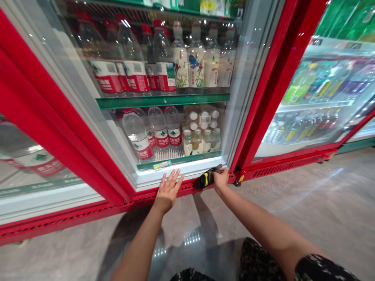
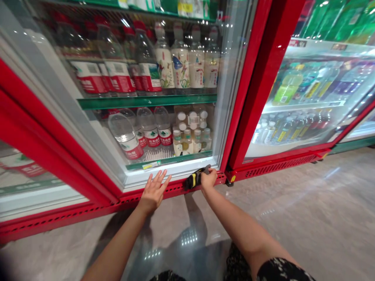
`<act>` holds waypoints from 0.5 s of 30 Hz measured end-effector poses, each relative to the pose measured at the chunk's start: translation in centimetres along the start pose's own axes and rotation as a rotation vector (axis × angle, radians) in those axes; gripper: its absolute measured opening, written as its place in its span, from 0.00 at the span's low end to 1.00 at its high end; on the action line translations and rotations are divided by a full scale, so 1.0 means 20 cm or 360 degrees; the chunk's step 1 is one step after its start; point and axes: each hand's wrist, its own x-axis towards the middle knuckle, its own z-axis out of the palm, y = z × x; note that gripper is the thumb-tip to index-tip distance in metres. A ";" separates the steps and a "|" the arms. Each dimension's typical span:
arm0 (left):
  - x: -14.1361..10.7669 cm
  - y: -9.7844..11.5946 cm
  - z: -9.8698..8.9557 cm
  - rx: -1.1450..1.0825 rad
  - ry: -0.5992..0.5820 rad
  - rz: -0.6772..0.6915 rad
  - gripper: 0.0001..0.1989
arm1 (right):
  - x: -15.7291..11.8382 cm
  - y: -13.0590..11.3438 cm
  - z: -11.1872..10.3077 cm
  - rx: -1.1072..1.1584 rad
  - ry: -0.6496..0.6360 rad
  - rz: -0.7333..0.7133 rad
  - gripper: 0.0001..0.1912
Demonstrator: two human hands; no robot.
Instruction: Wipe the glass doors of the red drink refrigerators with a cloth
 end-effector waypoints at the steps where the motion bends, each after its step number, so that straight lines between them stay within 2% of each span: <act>1: -0.01 -0.01 -0.01 0.0010 -0.0013 -0.0011 0.40 | 0.01 -0.01 -0.01 0.0006 0.0037 -0.0005 0.17; 4: -0.05 -0.03 -0.03 0.0041 -0.0049 -0.0053 0.39 | 0.00 -0.09 0.00 0.0016 0.0155 -0.0004 0.21; 7: -0.09 -0.04 -0.04 0.0062 -0.0063 -0.0093 0.39 | -0.06 -0.19 0.03 0.0022 0.0101 -0.0095 0.21; 10: -0.13 -0.06 -0.04 0.0066 -0.0051 -0.0118 0.40 | -0.12 -0.23 0.00 -0.0076 -0.0189 -0.0483 0.20; 13: -0.17 -0.07 -0.03 0.0074 -0.0062 -0.0157 0.40 | -0.12 -0.17 -0.09 -0.0222 -0.0487 -0.0923 0.19; 15: -0.19 -0.07 -0.03 0.0086 -0.0084 -0.0187 0.39 | -0.08 -0.13 -0.15 -0.0241 -0.0527 -0.1006 0.18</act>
